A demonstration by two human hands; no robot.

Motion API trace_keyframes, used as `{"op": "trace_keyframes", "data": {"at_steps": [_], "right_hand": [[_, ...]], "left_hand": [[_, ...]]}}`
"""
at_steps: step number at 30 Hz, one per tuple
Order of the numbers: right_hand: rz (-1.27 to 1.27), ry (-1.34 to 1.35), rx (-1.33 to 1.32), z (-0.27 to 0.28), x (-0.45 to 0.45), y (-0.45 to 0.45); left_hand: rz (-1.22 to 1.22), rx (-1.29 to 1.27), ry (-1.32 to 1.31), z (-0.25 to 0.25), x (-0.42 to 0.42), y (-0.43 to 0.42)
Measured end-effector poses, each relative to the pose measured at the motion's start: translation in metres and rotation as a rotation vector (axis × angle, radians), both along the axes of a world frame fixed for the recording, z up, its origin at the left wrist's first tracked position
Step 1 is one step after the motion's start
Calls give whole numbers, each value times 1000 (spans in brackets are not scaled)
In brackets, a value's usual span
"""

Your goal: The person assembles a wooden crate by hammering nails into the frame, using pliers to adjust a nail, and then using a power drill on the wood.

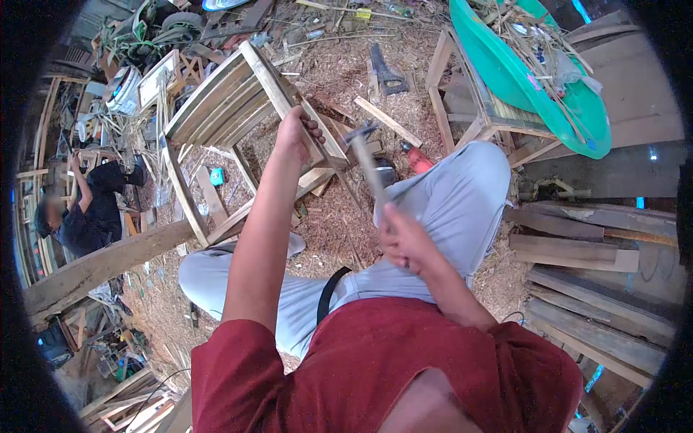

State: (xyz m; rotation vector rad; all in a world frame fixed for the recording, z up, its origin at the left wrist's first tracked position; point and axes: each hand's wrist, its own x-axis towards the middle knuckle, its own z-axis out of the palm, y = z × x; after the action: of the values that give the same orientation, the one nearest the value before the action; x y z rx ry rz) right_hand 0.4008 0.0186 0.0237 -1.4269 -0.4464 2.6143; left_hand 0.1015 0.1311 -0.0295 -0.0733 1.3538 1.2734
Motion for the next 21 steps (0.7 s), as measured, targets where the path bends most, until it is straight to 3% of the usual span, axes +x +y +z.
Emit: {"op": "trace_keyframes", "data": {"at_steps": [4, 5, 8, 12, 13, 16, 17, 20, 21], "right_hand": [[-612, -62, 152, -10, -7, 2], [-212, -292, 456, -45, -11, -22], [115, 100, -116, -14, -1, -11], [-496, -55, 187, -12, -3, 8], [-454, -137, 249, -14, -15, -7], [157, 92, 17, -9, -10, -13], [76, 83, -29, -8, -3, 1], [-478, -23, 210, -14, -1, 15], [-556, -87, 156, -9, -12, 6]], "left_hand": [[-17, 15, 58, 0, 2, -1], [-30, 7, 57, -5, 1, 2], [-46, 16, 22, -5, -6, 2], [-1, 17, 30, -4, -10, 3], [-19, 11, 20, -6, -9, 2], [-54, 19, -10, -9, -12, 6], [-48, 28, -22, -10, -15, 6], [-46, 20, 5, -6, -14, 3], [-49, 10, 29, -4, -9, 3]]}}
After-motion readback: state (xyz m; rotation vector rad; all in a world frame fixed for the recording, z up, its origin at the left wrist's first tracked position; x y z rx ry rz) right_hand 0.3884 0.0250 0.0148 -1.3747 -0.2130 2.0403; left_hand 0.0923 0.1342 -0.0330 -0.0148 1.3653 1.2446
